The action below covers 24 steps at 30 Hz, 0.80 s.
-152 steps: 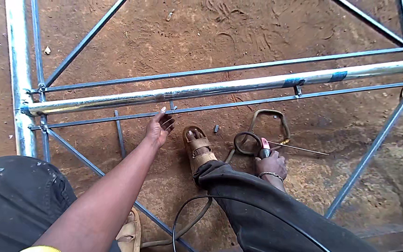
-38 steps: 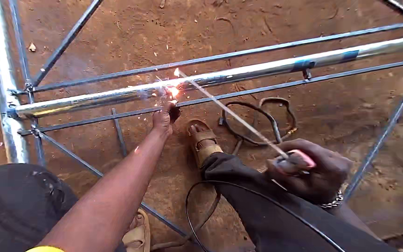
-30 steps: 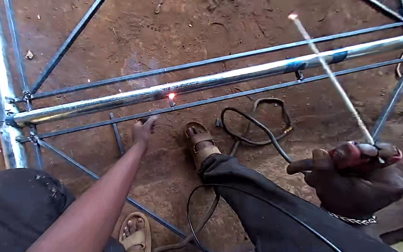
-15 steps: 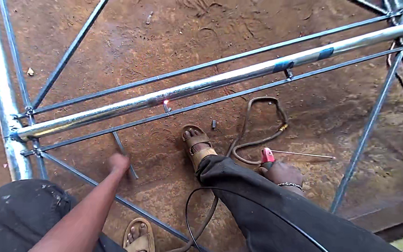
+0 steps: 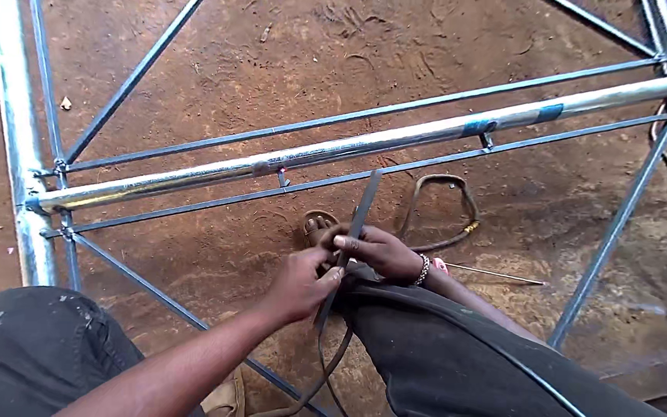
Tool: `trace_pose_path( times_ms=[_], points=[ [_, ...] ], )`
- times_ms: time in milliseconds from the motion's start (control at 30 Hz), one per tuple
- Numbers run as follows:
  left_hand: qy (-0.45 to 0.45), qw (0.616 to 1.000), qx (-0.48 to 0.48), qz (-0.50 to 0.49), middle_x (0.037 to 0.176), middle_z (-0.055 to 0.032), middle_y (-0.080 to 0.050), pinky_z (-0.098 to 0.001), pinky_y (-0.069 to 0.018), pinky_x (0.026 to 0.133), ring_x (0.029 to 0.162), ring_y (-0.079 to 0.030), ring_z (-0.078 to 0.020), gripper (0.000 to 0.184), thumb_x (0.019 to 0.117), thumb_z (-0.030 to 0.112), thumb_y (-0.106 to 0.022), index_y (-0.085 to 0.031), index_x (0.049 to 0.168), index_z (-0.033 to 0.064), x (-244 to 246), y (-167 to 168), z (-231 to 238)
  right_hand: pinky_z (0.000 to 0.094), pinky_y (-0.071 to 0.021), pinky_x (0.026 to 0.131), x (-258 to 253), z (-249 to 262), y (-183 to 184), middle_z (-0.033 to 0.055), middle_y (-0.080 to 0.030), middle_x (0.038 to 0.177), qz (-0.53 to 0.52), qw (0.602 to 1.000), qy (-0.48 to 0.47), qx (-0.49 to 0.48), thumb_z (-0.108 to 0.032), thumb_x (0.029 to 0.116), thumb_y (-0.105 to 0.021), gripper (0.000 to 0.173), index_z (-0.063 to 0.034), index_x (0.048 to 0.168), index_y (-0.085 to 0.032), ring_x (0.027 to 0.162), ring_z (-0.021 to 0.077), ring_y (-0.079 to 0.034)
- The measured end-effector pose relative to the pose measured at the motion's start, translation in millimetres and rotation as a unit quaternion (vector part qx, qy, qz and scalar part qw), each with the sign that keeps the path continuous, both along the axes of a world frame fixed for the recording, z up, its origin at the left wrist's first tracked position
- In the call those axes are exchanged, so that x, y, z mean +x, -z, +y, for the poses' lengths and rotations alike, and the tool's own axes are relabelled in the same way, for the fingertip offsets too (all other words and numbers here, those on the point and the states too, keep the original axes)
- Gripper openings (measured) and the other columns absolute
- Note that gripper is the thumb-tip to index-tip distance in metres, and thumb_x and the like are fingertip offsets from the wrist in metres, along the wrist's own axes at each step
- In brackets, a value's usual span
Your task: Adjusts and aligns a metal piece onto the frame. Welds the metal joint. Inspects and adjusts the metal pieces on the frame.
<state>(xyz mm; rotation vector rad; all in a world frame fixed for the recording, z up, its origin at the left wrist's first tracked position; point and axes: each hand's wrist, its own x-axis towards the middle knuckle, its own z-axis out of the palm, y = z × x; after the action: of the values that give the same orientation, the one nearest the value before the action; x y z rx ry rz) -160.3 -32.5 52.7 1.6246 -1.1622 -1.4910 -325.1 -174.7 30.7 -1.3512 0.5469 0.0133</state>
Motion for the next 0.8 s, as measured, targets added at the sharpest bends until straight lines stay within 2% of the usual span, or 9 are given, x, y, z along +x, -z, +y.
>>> trace_pose_path(
  times_ms=[33, 100, 167, 233, 333, 400, 467, 567, 800],
  points=[
    [0.049, 0.995, -0.047, -0.077, 0.117, -0.005, -0.072, -0.0396, -0.0587, 0.092, 0.101, -0.07, -0.0152, 0.023, 0.1011, 0.024, -0.064, -0.074, 0.114, 0.0073, 6, 5, -11, 0.0332, -0.0606, 0.082, 4, -3, 0, 0.0048, -0.074, 0.1, -0.01, 0.997, 0.051, -0.049, -0.024, 0.108, -0.047, 0.027, -0.0042, 0.112, -0.065, 0.089, 0.0123, -0.071],
    [0.077, 0.965, -0.099, -0.23, 0.121, -0.0089, -0.073, -0.0489, -0.0551, 0.1, 0.115, -0.068, -0.0244, 0.028, 0.0993, 0.03, -0.066, -0.076, 0.113, 0.0081, 24, 23, -25, 0.037, -0.0643, 0.073, 14, -18, 2, 0.0032, -0.075, 0.086, 0.054, 0.965, 0.089, -0.239, -0.027, 0.1091, -0.049, 0.025, -0.0045, 0.106, -0.061, 0.077, 0.0146, -0.074],
    [0.051, 0.927, -0.087, -0.362, 0.129, -0.0128, -0.069, -0.0529, -0.0492, 0.107, 0.127, -0.061, -0.0319, 0.037, 0.099, 0.037, -0.065, -0.072, 0.12, 0.0068, 57, 44, -31, 0.049, -0.0555, 0.061, 24, -35, 2, 0.0086, -0.064, 0.07, 0.194, 0.871, 0.014, -0.451, -0.037, 0.1077, -0.052, 0.035, -0.0034, 0.103, -0.059, 0.066, 0.0277, -0.068],
    [0.026, 0.888, -0.054, -0.455, 0.145, -0.015, -0.057, -0.0586, -0.0399, 0.114, 0.14, -0.047, -0.0383, 0.048, 0.0972, 0.037, -0.067, -0.064, 0.135, 0.0078, 97, 64, -29, 0.0587, -0.0542, 0.063, 33, -45, 6, 0.0176, -0.065, 0.075, 0.293, 0.796, -0.09, -0.522, -0.043, 0.1075, -0.051, 0.039, -0.0042, 0.105, -0.059, 0.074, 0.0411, -0.07],
    [0.033, 0.841, -0.077, -0.534, 0.157, -0.0148, -0.045, -0.0654, -0.0323, 0.114, 0.147, -0.035, -0.0434, 0.058, 0.0921, 0.031, -0.073, -0.057, 0.146, 0.0168, 140, 89, -24, 0.0593, -0.0553, 0.068, 41, -42, 22, 0.0196, -0.067, 0.084, 0.333, 0.783, -0.142, -0.505, -0.046, 0.1096, -0.043, 0.044, -0.0048, 0.109, -0.059, 0.084, 0.0428, -0.071],
    [0.074, 0.82, -0.123, -0.554, 0.157, -0.0117, -0.047, -0.0643, -0.0309, 0.115, 0.147, -0.036, -0.0415, 0.052, 0.0931, 0.027, -0.069, -0.06, 0.144, 0.0218, 150, 101, -25, 0.0586, -0.056, 0.068, 44, -34, 33, 0.0194, -0.067, 0.084, 0.32, 0.793, -0.127, -0.502, -0.046, 0.1103, -0.041, 0.045, -0.0045, 0.108, -0.059, 0.084, 0.042, -0.071],
    [0.108, 0.814, -0.149, -0.551, 0.142, -0.0122, -0.06, -0.0607, -0.0369, 0.113, 0.138, -0.049, -0.039, 0.034, 0.0985, 0.024, -0.063, -0.067, 0.132, 0.017, 149, 109, -32, 0.0575, -0.0562, 0.068, 51, -30, 41, 0.0188, -0.068, 0.086, 0.325, 0.79, -0.131, -0.504, -0.045, 0.1108, -0.039, 0.045, -0.0048, 0.108, -0.058, 0.085, 0.0414, -0.072],
    [0.122, 0.837, -0.134, -0.517, 0.112, -0.0154, -0.071, -0.0526, -0.0538, 0.093, 0.11, -0.067, -0.0369, 0.021, 0.1015, 0.018, -0.059, -0.071, 0.115, 0.0057, 146, 113, -44, 0.0558, -0.0567, 0.071, 59, -27, 47, 0.0181, -0.068, 0.089, 0.356, 0.776, -0.164, -0.494, -0.043, 0.1116, -0.037, 0.042, -0.0063, 0.111, -0.057, 0.088, 0.0397, -0.072],
    [0.121, 0.861, -0.094, -0.486, 0.11, -0.0144, -0.072, -0.0507, -0.0556, 0.093, 0.108, -0.069, -0.0345, 0.02, 0.1003, 0.017, -0.061, -0.071, 0.114, 0.0066, 148, 107, -47, 0.0554, -0.0564, 0.072, 64, -27, 46, 0.0172, -0.068, 0.088, 0.384, 0.766, -0.175, -0.485, -0.044, 0.1114, -0.036, 0.042, -0.0076, 0.11, -0.057, 0.09, 0.0388, -0.072]
  ],
)
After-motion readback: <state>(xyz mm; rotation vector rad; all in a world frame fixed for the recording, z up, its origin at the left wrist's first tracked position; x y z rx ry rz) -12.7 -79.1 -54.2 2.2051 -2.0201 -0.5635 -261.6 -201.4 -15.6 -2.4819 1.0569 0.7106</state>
